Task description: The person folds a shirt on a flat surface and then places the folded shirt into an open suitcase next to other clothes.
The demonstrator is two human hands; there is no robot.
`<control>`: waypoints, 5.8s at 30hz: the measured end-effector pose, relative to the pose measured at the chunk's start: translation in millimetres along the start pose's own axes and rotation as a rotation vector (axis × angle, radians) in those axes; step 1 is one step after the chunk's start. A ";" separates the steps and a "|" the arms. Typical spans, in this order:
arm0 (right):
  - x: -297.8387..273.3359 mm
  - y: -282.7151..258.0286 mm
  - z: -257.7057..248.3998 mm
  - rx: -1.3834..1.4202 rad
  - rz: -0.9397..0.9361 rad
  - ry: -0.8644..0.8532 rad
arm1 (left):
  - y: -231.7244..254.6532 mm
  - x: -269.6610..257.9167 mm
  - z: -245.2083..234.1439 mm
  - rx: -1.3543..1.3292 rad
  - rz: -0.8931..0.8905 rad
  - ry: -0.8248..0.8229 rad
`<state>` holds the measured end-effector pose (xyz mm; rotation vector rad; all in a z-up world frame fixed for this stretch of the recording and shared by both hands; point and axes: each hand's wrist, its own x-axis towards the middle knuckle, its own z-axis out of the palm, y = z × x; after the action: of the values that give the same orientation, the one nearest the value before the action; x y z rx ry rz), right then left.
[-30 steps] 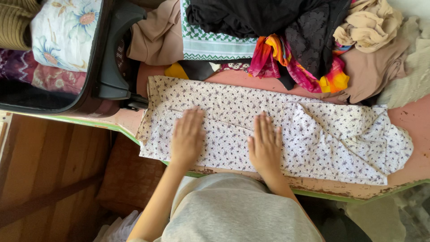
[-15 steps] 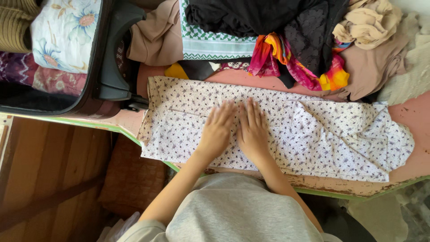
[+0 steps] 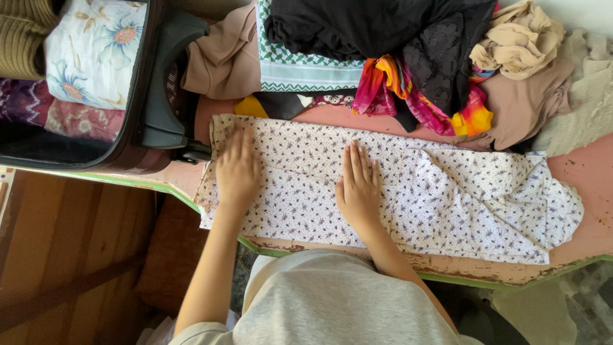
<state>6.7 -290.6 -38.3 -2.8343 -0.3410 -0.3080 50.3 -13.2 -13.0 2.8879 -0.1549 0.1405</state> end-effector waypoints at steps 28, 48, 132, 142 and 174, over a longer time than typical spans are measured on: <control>10.9 68.0 -10.4 -0.129 0.185 0.047 | 183.5 32.1 71.0 -0.117 0.450 -0.116; 12.1 66.1 -12.9 -0.125 0.170 0.063 | -11.0 21.3 12.9 -0.005 -0.033 0.141; -1.8 36.5 -3.9 0.004 0.096 -0.084 | 39.1 -24.2 15.7 0.252 0.029 -0.033; 29.5 -1.3 -3.3 -0.070 -0.031 -0.232 | 117.3 7.9 51.3 -0.113 0.302 -0.057; 23.8 33.7 -4.5 -0.042 0.142 -0.012 | -12.1 15.4 7.8 0.023 0.002 0.030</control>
<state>37.2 -318.6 -36.4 -2.8841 -0.1364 -0.2715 67.6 -4.9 -21.7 2.9070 -0.1520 0.1865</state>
